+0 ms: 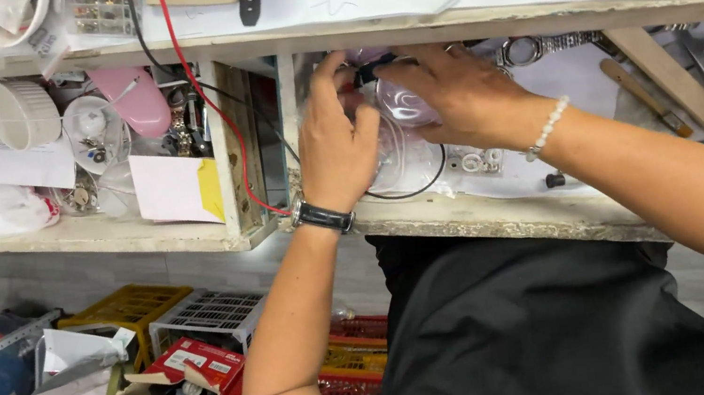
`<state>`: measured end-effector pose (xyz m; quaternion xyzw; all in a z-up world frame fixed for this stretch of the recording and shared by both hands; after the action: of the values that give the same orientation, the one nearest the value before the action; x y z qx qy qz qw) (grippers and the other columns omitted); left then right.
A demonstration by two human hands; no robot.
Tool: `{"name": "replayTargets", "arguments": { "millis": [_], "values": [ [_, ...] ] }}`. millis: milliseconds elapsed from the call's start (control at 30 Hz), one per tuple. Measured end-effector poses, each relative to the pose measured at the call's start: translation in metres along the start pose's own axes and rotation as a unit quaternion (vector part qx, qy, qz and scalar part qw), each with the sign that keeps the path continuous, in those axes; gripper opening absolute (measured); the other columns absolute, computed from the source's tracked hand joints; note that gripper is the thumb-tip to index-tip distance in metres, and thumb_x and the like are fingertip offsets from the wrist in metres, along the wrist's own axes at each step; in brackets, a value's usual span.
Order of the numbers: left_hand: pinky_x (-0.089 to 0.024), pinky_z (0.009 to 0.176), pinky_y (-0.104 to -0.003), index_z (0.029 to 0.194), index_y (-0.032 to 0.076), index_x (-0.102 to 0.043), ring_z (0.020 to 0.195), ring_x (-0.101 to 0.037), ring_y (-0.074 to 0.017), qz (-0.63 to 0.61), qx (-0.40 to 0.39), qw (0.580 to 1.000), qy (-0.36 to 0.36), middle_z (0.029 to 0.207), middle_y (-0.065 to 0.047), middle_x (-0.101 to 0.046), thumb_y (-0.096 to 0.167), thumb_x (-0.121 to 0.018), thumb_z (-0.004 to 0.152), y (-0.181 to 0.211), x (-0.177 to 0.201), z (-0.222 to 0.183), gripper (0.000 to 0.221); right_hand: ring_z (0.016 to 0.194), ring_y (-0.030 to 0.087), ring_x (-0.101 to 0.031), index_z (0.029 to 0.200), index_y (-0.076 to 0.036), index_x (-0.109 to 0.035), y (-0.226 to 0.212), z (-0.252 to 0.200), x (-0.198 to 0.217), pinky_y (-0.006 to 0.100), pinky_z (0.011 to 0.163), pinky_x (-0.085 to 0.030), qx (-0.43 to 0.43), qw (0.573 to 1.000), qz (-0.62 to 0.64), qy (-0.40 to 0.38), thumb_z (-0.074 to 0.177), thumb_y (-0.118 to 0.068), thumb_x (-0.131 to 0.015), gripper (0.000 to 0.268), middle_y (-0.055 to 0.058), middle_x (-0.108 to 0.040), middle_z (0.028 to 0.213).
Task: A person is meticulously cleaning and assembling small watch components at a workbench using tweezers, a brush, and a cloth.
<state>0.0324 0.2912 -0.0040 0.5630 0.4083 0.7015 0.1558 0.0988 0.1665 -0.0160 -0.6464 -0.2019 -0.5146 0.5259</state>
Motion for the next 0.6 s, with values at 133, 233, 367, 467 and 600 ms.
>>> {"name": "replayTargets", "arguments": {
  "millis": [133,233,367,467,600],
  "values": [
    [-0.059,0.094,-0.052,0.148,0.009,-0.047,0.113,-0.069,-0.0426,-0.024,0.018,1.0,-0.007,0.128,-0.023,-0.069,0.025,-0.061,0.089,-0.004,0.001,0.004,0.063,0.112,0.059,-0.062,0.148,-0.012,-0.052,-0.014,0.018,-0.01,0.067,0.092,-0.053,0.019,0.993,-0.013,-0.117,0.071,-0.011,-0.084,0.083,0.027,-0.048,0.147],
    [-0.055,0.1,-0.053,0.149,0.008,-0.047,0.12,-0.065,-0.0433,-0.032,0.023,0.999,-0.014,0.133,-0.025,-0.065,0.03,-0.07,0.088,0.002,0.008,0.002,0.069,0.112,0.058,-0.063,0.147,-0.013,-0.05,-0.016,0.024,-0.01,0.067,0.093,-0.051,0.011,0.992,-0.004,-0.129,0.073,-0.01,-0.082,0.08,0.028,-0.048,0.144],
    [-0.061,0.09,-0.041,0.147,0.01,-0.052,0.12,-0.068,-0.035,-0.181,0.067,0.981,-0.002,0.136,-0.021,-0.066,0.031,-0.062,0.099,-0.006,0.027,0.001,0.053,0.113,0.05,-0.062,0.144,-0.019,-0.054,-0.048,0.001,0.028,0.06,0.098,-0.047,0.027,0.998,-0.024,-0.058,0.062,-0.031,-0.084,0.087,0.021,-0.054,0.134],
    [-0.058,0.077,-0.026,0.14,0.004,-0.053,0.11,-0.072,-0.0213,-0.347,0.085,0.934,0.02,0.132,-0.015,-0.066,0.027,-0.051,0.103,-0.011,0.029,-0.006,0.044,0.117,0.046,-0.057,0.147,-0.007,-0.044,-0.105,0.0,0.111,0.057,0.097,-0.05,0.134,0.987,0.0,0.085,0.07,-0.017,-0.076,0.084,0.028,-0.051,0.134],
    [-0.058,0.08,-0.027,0.132,0.005,-0.059,0.115,-0.069,-0.021,-0.35,0.081,0.933,0.029,0.13,-0.012,-0.069,0.026,-0.058,0.101,-0.007,0.021,-0.011,0.037,0.093,0.038,-0.058,0.139,-0.006,-0.045,-0.09,0.042,0.149,0.049,0.077,-0.051,0.057,0.984,-0.102,0.133,0.076,-0.028,-0.08,0.076,0.026,-0.053,0.127]
  ]
}}
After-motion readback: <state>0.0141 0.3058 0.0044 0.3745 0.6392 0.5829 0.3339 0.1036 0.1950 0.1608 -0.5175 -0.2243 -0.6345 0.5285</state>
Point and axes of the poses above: each hand's wrist, its own z-axis towards the middle knuckle, its own x-axis out of the back of the hand, y = z × x, the point moved 10 cm from there along z, towards the middle knuckle
